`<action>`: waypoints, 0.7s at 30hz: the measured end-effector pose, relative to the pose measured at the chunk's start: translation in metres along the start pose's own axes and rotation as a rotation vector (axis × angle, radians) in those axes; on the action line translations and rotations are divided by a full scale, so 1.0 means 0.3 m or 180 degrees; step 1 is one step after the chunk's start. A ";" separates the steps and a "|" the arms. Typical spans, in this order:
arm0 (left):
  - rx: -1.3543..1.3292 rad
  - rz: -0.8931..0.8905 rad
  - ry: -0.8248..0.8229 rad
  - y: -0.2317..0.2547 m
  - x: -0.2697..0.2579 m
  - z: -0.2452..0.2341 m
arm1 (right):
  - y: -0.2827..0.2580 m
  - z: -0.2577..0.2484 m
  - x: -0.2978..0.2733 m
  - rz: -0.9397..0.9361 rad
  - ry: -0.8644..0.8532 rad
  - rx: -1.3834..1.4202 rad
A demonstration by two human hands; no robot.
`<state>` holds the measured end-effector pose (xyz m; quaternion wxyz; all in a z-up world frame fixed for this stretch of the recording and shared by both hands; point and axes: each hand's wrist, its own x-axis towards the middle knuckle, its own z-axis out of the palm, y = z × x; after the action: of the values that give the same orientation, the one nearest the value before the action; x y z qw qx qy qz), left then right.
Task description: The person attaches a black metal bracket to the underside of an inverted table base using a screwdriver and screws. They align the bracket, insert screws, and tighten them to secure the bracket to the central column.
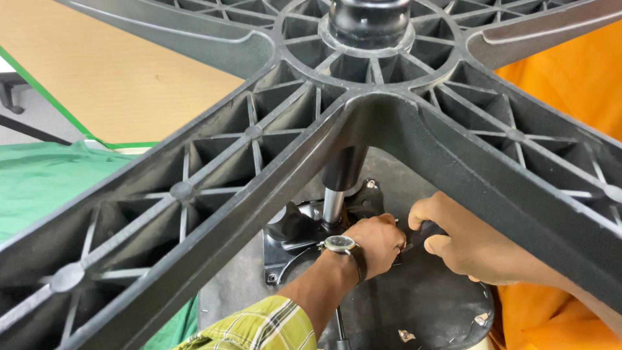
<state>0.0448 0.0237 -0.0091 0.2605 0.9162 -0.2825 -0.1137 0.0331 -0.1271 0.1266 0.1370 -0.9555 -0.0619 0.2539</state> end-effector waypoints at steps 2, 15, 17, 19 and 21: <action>0.0131 0.0012 -0.0040 -0.006 0.003 -0.008 | -0.036 -0.017 -0.006 0.0221 -0.0091 -0.0097; 0.0378 -0.0320 0.0319 0.006 -0.030 -0.023 | -0.038 -0.015 0.006 0.0244 0.0256 0.0329; 0.0191 -0.0438 0.0295 0.005 -0.031 -0.022 | 0.004 0.012 0.045 0.0229 0.0397 0.0363; -0.0043 -0.0496 0.0386 -0.006 -0.040 -0.020 | 0.038 0.042 0.092 -0.0185 0.0803 0.0017; -0.0311 -0.0477 0.0611 -0.012 -0.051 -0.015 | 0.074 0.059 0.119 -0.0977 0.1534 -0.0708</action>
<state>0.0355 0.0370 -0.0064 0.3215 0.9276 -0.1812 -0.0582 0.0561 -0.1376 0.0887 0.0790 -0.9768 -0.1987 -0.0121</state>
